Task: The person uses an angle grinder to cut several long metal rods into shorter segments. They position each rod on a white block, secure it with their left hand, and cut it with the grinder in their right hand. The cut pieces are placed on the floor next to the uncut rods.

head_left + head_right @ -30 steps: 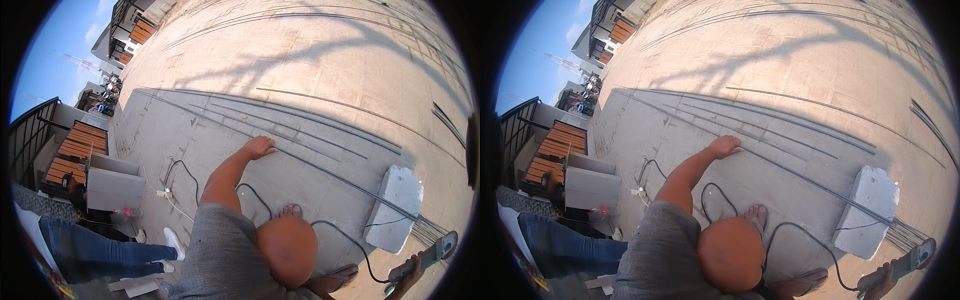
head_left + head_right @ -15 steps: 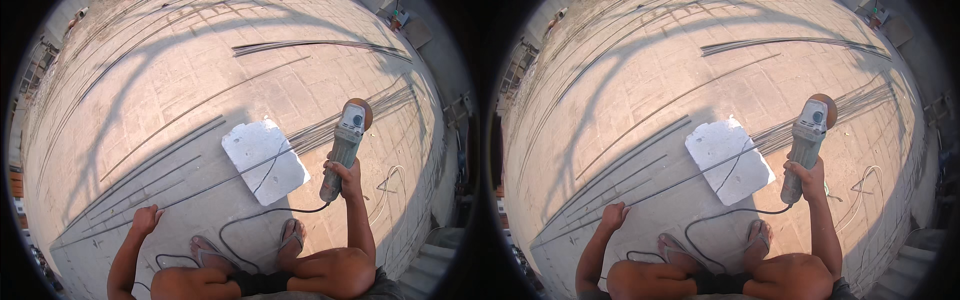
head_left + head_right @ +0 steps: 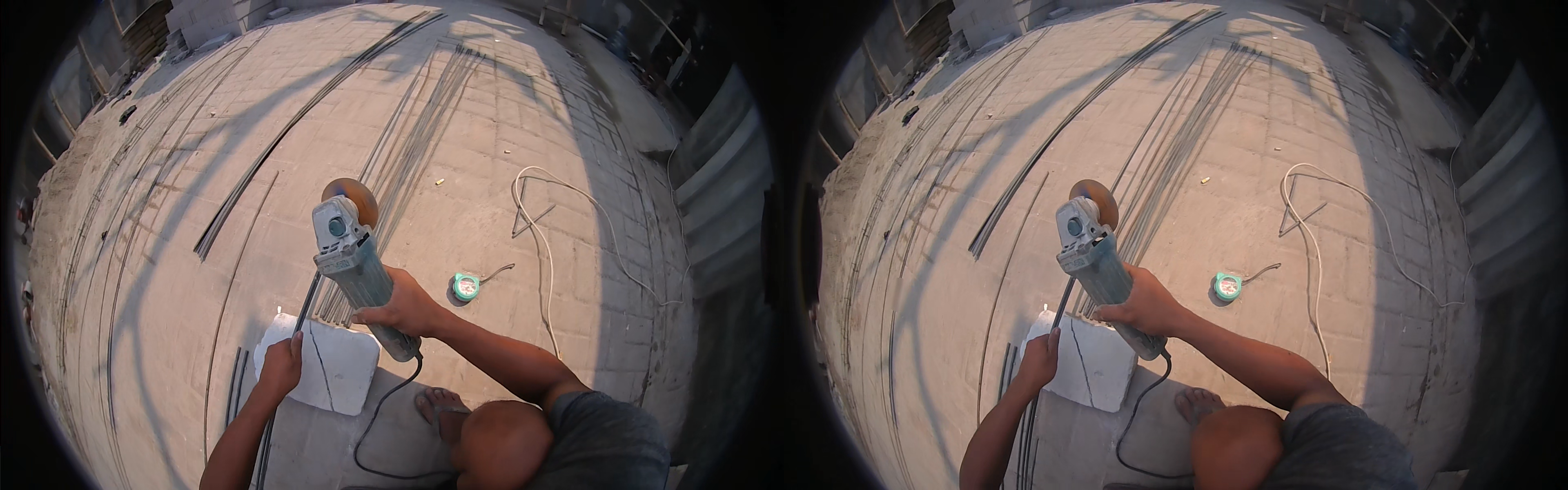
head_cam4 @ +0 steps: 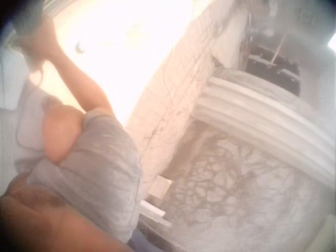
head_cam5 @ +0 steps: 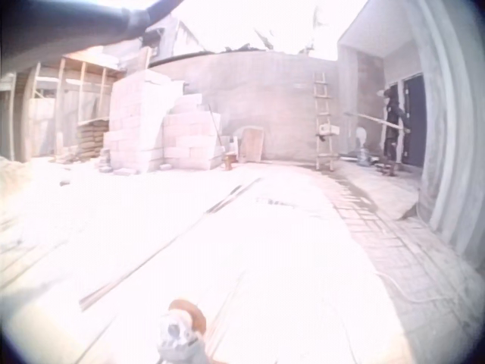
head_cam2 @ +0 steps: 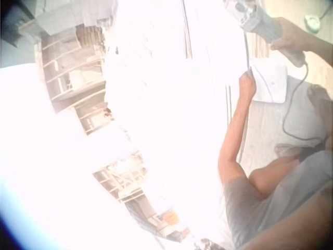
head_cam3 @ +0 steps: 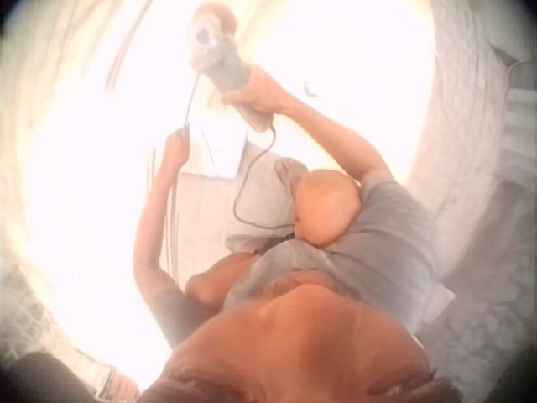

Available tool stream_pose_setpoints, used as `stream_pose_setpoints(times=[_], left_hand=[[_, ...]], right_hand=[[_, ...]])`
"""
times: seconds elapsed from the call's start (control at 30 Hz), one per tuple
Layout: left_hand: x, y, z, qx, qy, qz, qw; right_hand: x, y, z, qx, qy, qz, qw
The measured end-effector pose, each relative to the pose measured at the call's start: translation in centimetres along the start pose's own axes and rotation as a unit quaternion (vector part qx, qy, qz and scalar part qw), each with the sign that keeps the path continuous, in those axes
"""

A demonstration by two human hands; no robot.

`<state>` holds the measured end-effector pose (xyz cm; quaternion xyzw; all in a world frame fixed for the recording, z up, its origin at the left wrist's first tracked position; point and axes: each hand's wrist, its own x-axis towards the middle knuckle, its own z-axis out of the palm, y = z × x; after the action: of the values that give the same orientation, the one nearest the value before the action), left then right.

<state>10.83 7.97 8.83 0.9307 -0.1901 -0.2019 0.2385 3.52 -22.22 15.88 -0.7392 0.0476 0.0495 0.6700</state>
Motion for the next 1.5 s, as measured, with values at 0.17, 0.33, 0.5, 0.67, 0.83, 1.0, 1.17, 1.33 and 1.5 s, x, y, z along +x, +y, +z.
stream_pose_setpoints(times=[0.17, 0.33, 0.5, 0.67, 0.83, 1.0, 1.17, 1.33, 1.5], left_hand=[[12.6, 3.2, 4.5, -0.013, 0.035, 0.092, 0.995], [18.1, 3.3, 8.7, 0.025, 0.078, 0.166, 0.983], [18.8, 2.5, 11.8, 0.109, 0.087, 0.202, 0.97], [17.1, 4.7, 11.8, 0.15, 0.1, 0.173, 0.968], [15.9, 5.4, 10.3, 0.113, 0.057, 0.054, 0.99], [7.6, 1.1, 6.9, 0.05, 0.148, 0.15, 0.976], [-7.5, -7.5, 1.3, 0.004, 0.133, 0.08, 0.988], [-20.8, -16.2, 1.5, -0.024, 0.014, -0.122, 0.992], [-30.8, -18.2, 4.2, -0.131, -0.061, -0.234, 0.962]], right_hand=[[-0.2, -0.8, -1.5, -0.002, 0.017, 0.024, 1.0], [-0.6, -0.6, -2.1, 0.019, 0.032, 0.041, 0.998], [-0.9, 0.5, -2.6, 0.028, 0.059, 0.041, 0.997], [-1.1, 0.1, -3.2, 0.011, 0.057, 0.039, 0.998], [-0.1, 1.0, -2.3, 0.02, 0.042, 0.054, 0.997], [-0.8, 1.4, -0.6, 0.078, 0.05, 0.082, 0.992], [-1.2, 1.4, 1.0, 0.034, 0.04, 0.046, 0.998], [-1.1, 1.4, 0.7, 0.045, 0.013, 0.028, 0.998], [-1.1, 0.2, 0.9, 0.009, -0.01, 0.053, 0.998]])
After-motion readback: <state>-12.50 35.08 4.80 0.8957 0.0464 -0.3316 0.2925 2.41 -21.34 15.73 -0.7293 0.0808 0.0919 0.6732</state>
